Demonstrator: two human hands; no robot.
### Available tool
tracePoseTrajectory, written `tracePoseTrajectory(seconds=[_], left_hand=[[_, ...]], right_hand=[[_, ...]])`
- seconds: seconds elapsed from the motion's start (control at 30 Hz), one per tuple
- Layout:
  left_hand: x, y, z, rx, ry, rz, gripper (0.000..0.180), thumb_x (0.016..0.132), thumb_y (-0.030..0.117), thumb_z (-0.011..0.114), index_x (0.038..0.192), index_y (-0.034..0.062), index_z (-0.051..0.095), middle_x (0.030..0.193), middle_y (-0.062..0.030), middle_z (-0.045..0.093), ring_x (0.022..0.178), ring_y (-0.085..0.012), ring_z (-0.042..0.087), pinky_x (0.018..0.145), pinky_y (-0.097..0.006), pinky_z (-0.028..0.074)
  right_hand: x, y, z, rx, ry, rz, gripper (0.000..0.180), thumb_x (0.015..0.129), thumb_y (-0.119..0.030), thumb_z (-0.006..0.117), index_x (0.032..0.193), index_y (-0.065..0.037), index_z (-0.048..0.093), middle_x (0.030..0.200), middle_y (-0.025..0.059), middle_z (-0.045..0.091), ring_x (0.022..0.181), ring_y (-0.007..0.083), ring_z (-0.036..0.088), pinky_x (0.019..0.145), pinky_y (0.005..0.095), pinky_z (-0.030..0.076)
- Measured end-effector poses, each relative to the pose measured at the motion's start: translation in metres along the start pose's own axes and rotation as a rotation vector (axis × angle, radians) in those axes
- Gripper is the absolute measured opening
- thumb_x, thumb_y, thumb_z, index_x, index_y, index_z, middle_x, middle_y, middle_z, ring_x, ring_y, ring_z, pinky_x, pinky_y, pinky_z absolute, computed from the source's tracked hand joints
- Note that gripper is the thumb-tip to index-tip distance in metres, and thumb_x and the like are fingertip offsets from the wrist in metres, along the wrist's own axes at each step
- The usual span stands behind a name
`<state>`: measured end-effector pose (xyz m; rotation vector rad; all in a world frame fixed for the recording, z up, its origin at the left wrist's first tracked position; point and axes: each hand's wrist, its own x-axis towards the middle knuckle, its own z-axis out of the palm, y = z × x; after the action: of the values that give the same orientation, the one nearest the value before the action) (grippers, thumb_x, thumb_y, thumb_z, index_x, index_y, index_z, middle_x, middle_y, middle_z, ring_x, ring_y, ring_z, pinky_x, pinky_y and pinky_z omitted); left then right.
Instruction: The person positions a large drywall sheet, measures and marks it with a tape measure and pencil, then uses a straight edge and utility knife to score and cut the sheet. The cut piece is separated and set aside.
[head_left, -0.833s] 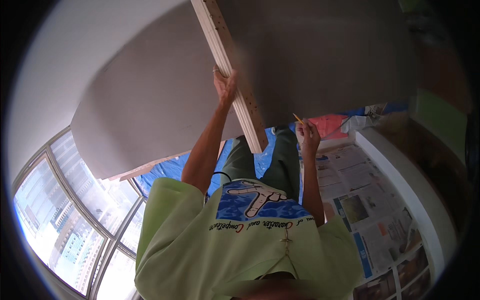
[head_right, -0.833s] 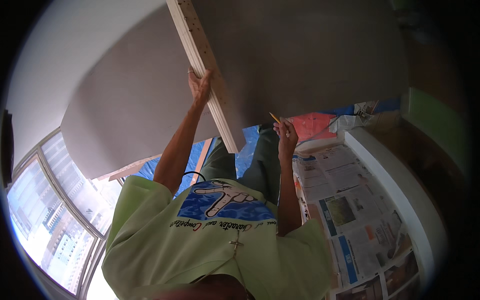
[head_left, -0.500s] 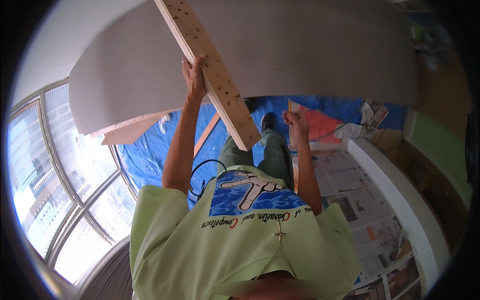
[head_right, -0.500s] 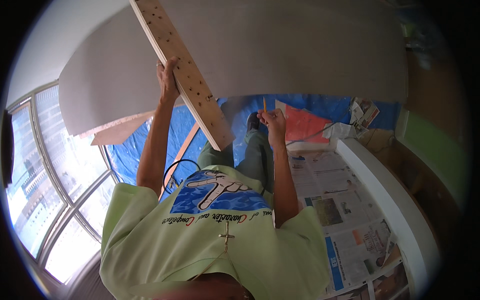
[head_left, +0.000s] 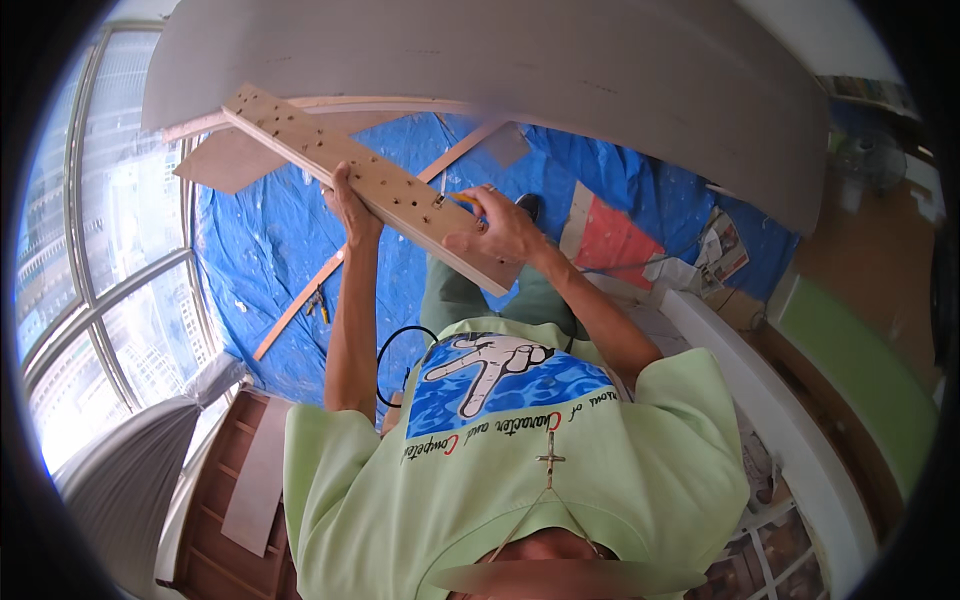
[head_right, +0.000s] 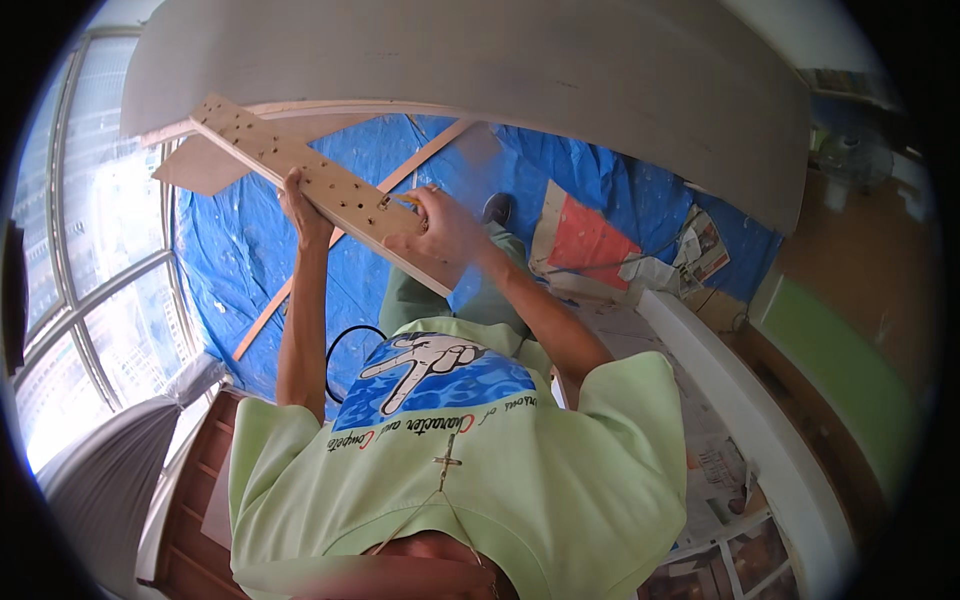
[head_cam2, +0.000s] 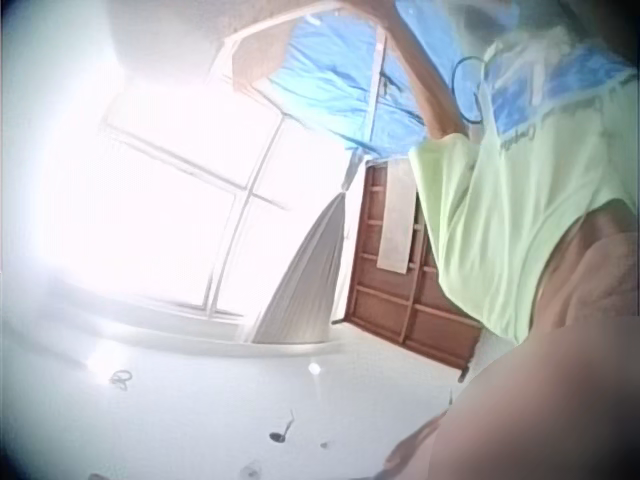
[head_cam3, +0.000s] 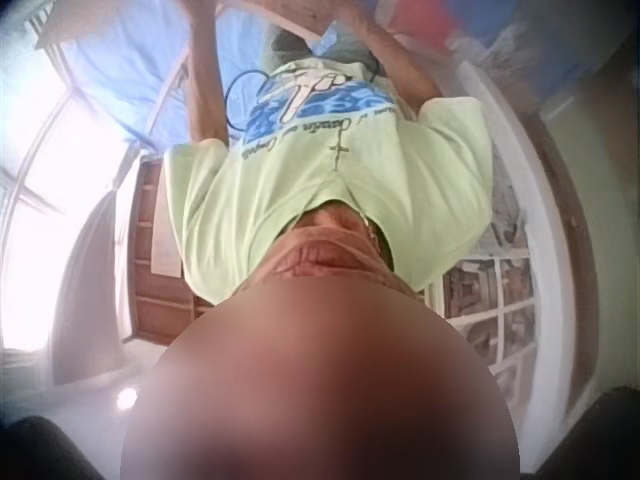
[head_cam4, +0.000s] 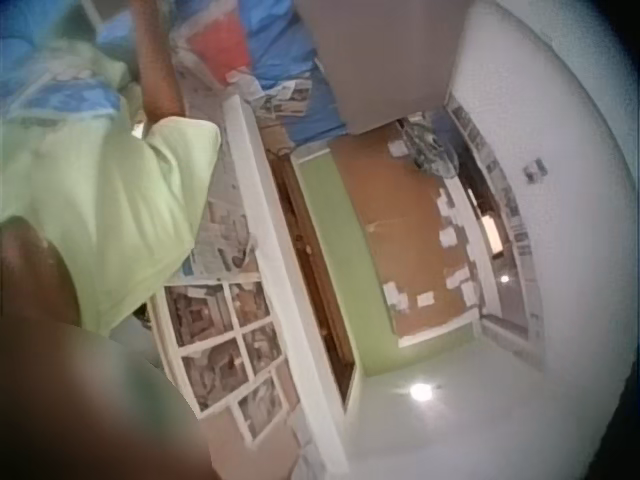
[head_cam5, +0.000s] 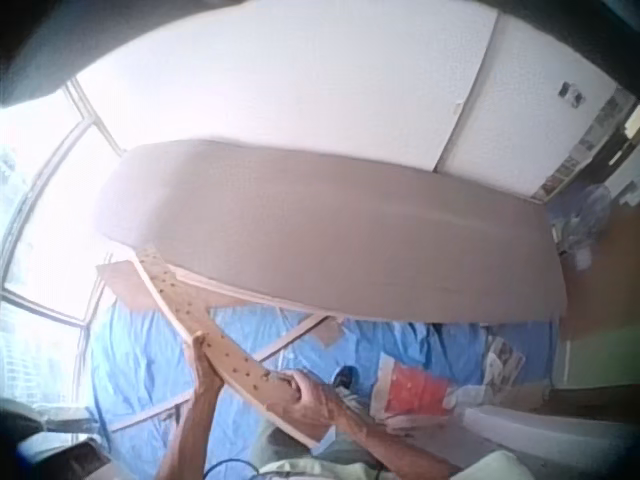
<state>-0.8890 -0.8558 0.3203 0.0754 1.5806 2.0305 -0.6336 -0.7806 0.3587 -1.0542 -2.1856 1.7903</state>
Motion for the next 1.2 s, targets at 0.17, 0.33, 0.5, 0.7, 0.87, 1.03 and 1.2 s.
tracePoseTrajectory(seconds=[0.17, 0.33, 0.5, 0.7, 0.87, 1.03, 1.2], left_hand=[[-0.022, -0.007, -0.131, -0.158, 0.251, 0.061, 0.048, 0.085, 0.024, 0.073, 0.119, 0.0028, 0.047, 0.101, -0.0119, 0.059, 0.086, -0.0227, 0.063, 0.074, -0.039, 0.058], [-0.050, -0.016, -0.275, -0.097, 0.707, 0.018, 0.066, 0.081, 0.031, 0.079, 0.129, 0.0035, 0.043, 0.117, -0.0129, 0.056, 0.105, -0.0229, 0.057, 0.092, -0.038, 0.049], [-0.058, -0.020, -0.446, -0.158, 0.675, -0.115, 0.081, 0.081, 0.042, 0.076, 0.139, -0.0010, 0.039, 0.125, -0.0180, 0.056, 0.112, -0.0249, 0.058, 0.097, -0.037, 0.047], [-0.158, -0.017, -0.667, 0.003, 0.784, -0.279, 0.089, 0.084, 0.055, 0.071, 0.147, 0.0010, 0.039, 0.130, -0.0149, 0.059, 0.121, -0.0236, 0.054, 0.102, -0.038, 0.042], [-0.298, -0.036, -0.758, -0.107, 1.064, -0.362, 0.085, 0.086, 0.057, 0.069, 0.147, 0.0046, 0.041, 0.131, -0.0152, 0.058, 0.120, -0.0242, 0.054, 0.102, -0.038, 0.042], [-0.393, -0.076, -0.700, -0.204, 1.254, -0.605, 0.083, 0.088, 0.058, 0.067, 0.145, 0.0026, 0.043, 0.126, -0.0133, 0.060, 0.114, -0.0234, 0.056, 0.096, -0.037, 0.045], [-0.397, -0.105, -0.667, -0.136, 0.823, -0.880, 0.079, 0.089, 0.059, 0.064, 0.144, 0.0054, 0.045, 0.136, -0.0154, 0.055, 0.126, -0.0264, 0.053, 0.104, -0.042, 0.042]], right_hand=[[0.016, -0.042, 0.098, -0.403, -0.086, -0.221, 0.088, 0.059, -0.061, 0.085, 0.114, 0.003, 0.060, 0.104, 0.0213, 0.060, 0.105, 0.0385, 0.059, 0.090, 0.0469, 0.048], [0.028, -0.050, 0.232, -0.578, -0.412, -0.251, 0.076, 0.063, -0.053, 0.085, 0.108, 0.003, 0.059, 0.102, 0.0191, 0.058, 0.097, 0.0366, 0.057, 0.085, 0.0460, 0.047], [0.059, -0.063, 0.382, -0.666, -0.591, -0.208, 0.072, 0.066, -0.048, 0.084, 0.107, 0.005, 0.055, 0.101, 0.0186, 0.054, 0.097, 0.0348, 0.057, 0.084, 0.0443, 0.047], [0.119, -0.054, 0.564, -0.847, -0.846, 0.061, 0.085, 0.061, -0.055, 0.082, 0.106, 0.012, 0.057, 0.106, 0.0253, 0.056, 0.100, 0.0355, 0.059, 0.088, 0.0410, 0.049], [0.171, -0.049, 0.688, -1.163, -0.992, -0.094, 0.084, 0.063, -0.054, 0.081, 0.109, 0.012, 0.058, 0.109, 0.0269, 0.058, 0.106, 0.0373, 0.059, 0.089, 0.0448, 0.049], [0.196, -0.051, 0.786, -1.361, -1.070, -0.537, 0.080, 0.063, -0.053, 0.081, 0.107, 0.009, 0.058, 0.110, 0.0259, 0.057, 0.107, 0.0400, 0.057, 0.090, 0.0479, 0.048], [0.205, -0.038, 0.908, -1.364, -1.240, -0.749, 0.079, 0.063, -0.052, 0.081, 0.107, 0.009, 0.057, 0.108, 0.0254, 0.057, 0.103, 0.0414, 0.057, 0.089, 0.0476, 0.049]])
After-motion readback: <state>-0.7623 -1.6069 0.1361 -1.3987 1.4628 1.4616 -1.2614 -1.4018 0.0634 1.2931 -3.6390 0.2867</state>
